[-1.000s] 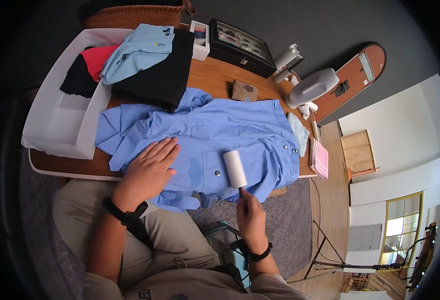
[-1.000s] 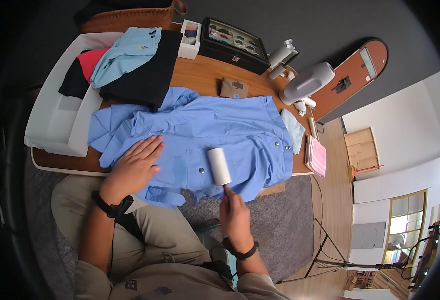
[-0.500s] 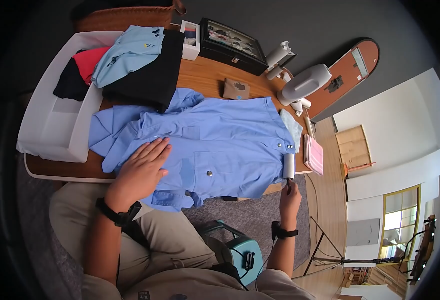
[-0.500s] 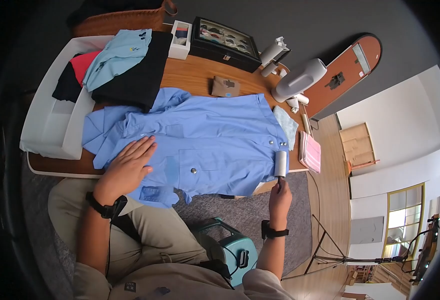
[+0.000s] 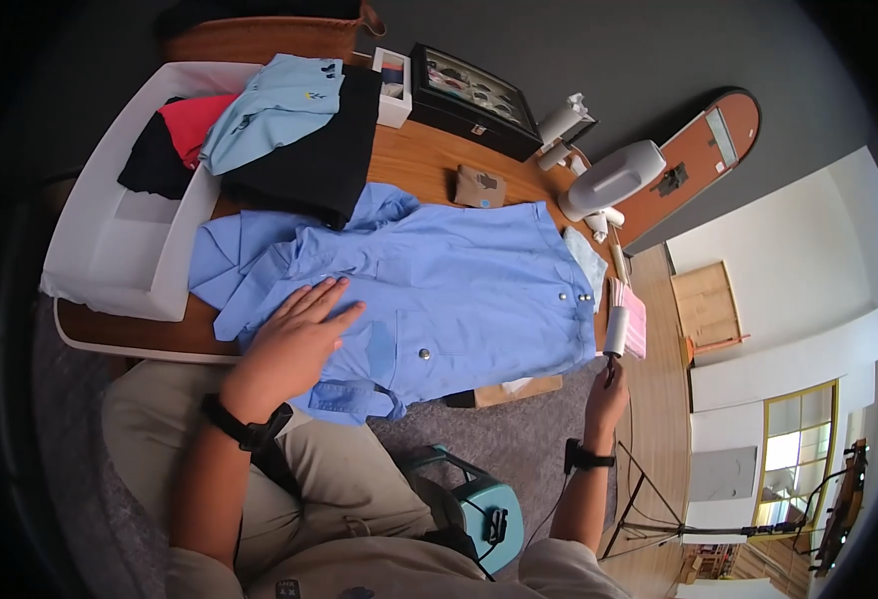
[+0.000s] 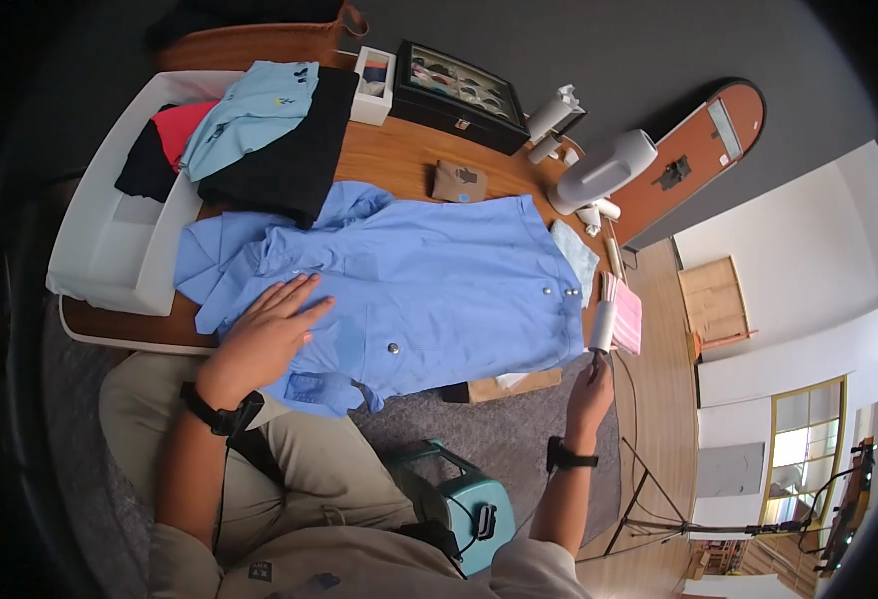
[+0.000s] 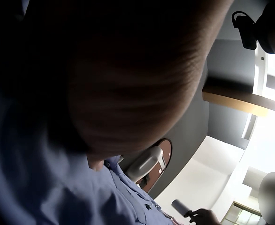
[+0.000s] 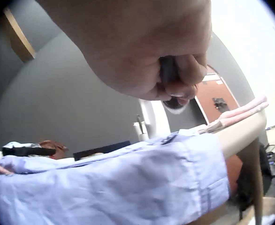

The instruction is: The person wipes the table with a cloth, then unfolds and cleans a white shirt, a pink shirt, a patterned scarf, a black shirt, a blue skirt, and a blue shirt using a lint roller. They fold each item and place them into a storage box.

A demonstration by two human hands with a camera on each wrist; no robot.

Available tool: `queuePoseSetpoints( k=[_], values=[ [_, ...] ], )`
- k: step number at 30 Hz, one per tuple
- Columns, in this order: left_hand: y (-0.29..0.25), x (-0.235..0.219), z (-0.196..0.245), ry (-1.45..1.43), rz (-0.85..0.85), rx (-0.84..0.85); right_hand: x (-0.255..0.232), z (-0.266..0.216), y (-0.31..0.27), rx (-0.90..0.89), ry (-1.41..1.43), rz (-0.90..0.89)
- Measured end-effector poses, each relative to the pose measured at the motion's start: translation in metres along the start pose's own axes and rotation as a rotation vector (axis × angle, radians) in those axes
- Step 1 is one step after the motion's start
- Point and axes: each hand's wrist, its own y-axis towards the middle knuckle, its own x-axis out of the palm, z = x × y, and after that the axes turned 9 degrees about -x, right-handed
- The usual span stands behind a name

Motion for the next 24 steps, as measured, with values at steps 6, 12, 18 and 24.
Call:
queuePoseSetpoints(
  k=[6, 12, 18, 24],
  values=[
    [0.001, 0.003, 0.0, 0.079, 0.065, 0.082, -0.049, -0.12, -0.035, -0.077, 0.246, -0.202],
    [-0.009, 0.0, 0.024, -0.016, 0.076, 0.076, -0.068, -0.126, -0.047, -0.048, 0.22, -0.259],
    [-0.004, 0.02, 0.011, 0.037, 0.165, 0.003, -0.033, -0.106, -0.013, -0.131, 0.27, -0.215],
    [0.008, 0.015, 0.006, -0.048, 0.225, -0.019, -0.003, -0.112, 0.034, -0.072, 0.307, -0.25]
  ],
)
